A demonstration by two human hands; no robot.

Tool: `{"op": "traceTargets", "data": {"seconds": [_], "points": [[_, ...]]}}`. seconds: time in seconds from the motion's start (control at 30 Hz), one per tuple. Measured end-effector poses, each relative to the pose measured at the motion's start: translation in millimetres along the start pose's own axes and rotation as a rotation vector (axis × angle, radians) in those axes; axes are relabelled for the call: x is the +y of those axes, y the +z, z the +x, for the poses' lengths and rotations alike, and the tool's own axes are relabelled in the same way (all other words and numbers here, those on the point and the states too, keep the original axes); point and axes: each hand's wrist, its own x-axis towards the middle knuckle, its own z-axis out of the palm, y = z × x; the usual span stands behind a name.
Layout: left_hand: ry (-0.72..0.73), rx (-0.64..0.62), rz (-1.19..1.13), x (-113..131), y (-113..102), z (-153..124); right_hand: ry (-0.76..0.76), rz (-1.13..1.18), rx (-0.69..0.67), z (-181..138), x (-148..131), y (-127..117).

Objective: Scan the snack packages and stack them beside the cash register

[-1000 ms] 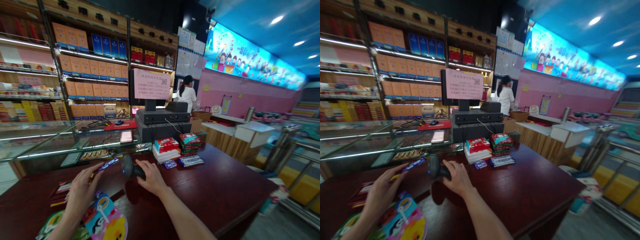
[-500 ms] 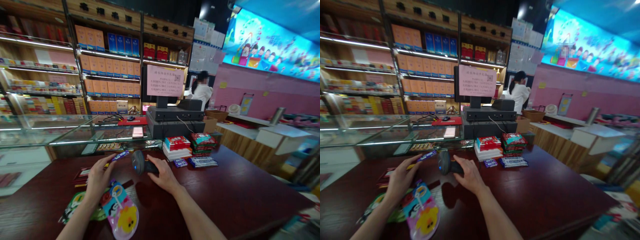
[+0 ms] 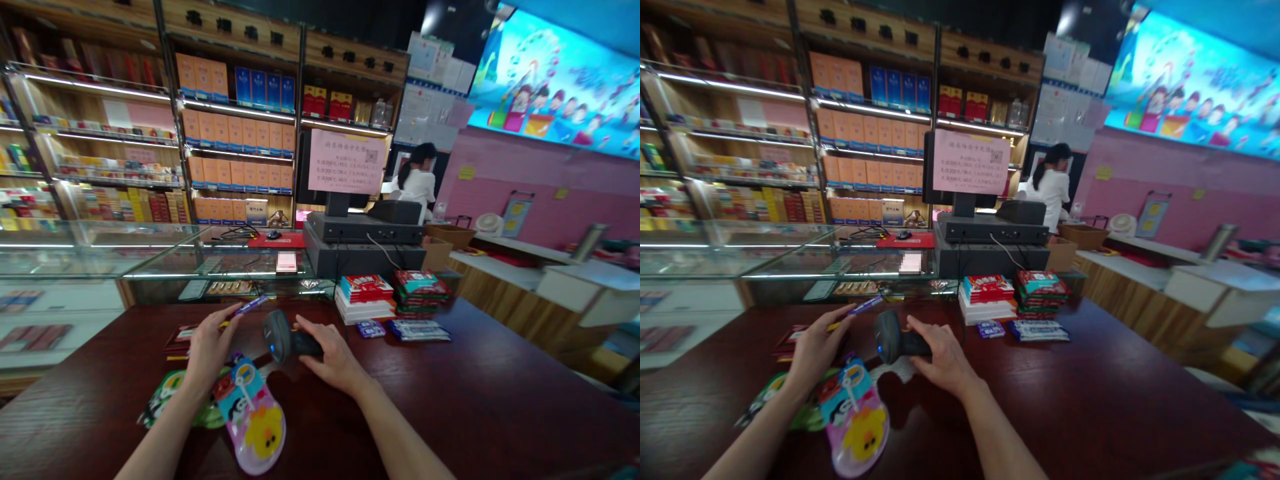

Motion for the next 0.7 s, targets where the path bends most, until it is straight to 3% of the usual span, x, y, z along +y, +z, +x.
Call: {"op": "traceTargets", "data": {"seconds": [0.57,0.7], "points": [[-0.107,-0.048,0.005,14.2,-6.3,-0.8,-0.001,-0.03,-0.015,0.0,-1.2,-2.1],[-0.118,-0.009,0.041,12.0,-6.7,-0.5,0.037,-0.082,-0.071,-1.8,3.4,0.0]]}}
